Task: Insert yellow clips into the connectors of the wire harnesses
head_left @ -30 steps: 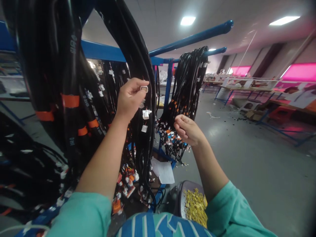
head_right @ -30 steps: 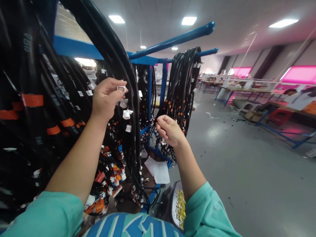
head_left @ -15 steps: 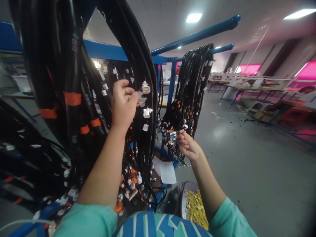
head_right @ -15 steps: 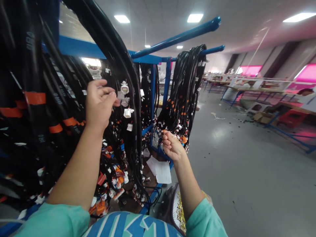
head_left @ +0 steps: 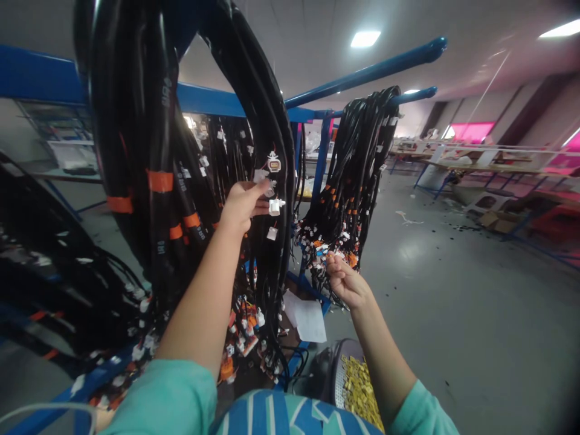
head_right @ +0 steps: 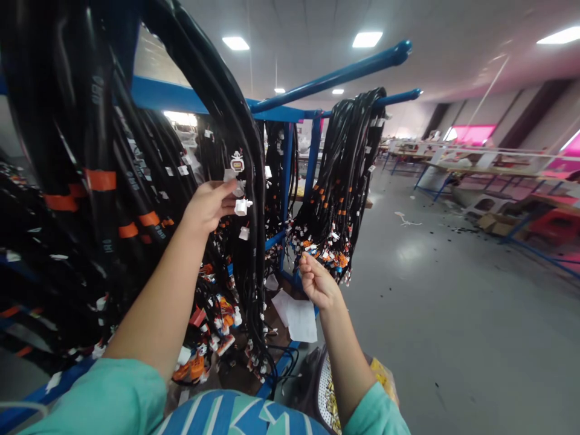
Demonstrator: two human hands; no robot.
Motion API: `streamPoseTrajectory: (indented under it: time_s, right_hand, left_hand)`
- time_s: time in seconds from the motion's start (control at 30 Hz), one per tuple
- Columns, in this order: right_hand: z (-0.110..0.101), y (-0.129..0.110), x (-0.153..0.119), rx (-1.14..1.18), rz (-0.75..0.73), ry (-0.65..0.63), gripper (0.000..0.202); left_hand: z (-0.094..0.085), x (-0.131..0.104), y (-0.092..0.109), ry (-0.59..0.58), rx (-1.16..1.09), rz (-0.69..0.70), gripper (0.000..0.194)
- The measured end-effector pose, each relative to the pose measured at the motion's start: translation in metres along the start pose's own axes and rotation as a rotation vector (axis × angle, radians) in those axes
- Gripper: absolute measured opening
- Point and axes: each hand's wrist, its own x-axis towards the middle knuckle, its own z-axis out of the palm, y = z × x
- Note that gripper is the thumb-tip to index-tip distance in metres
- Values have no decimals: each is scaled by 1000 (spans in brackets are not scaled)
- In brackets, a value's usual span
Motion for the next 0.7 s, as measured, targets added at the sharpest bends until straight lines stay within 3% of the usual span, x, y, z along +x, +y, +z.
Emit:
streamPoseTrajectory:
  time_s: [0.13, 0.33, 0.5, 0.7]
  right_hand:
    - [-1, 3, 2, 36, 32, 68, 12]
    - [12, 7, -1, 30, 45, 61, 21]
    - [46, 6, -7, -25, 15, 0, 24]
    - [98, -1, -15, -153, -39, -185, 20]
  left_hand:
    - [2, -4, 0, 17, -69, 16, 23]
    - [6, -3, 3, 208, -87, 146, 19]
    - [8, 6, 1, 279, -151, 403, 28]
    - [7, 14, -5, 188, -81, 722, 25]
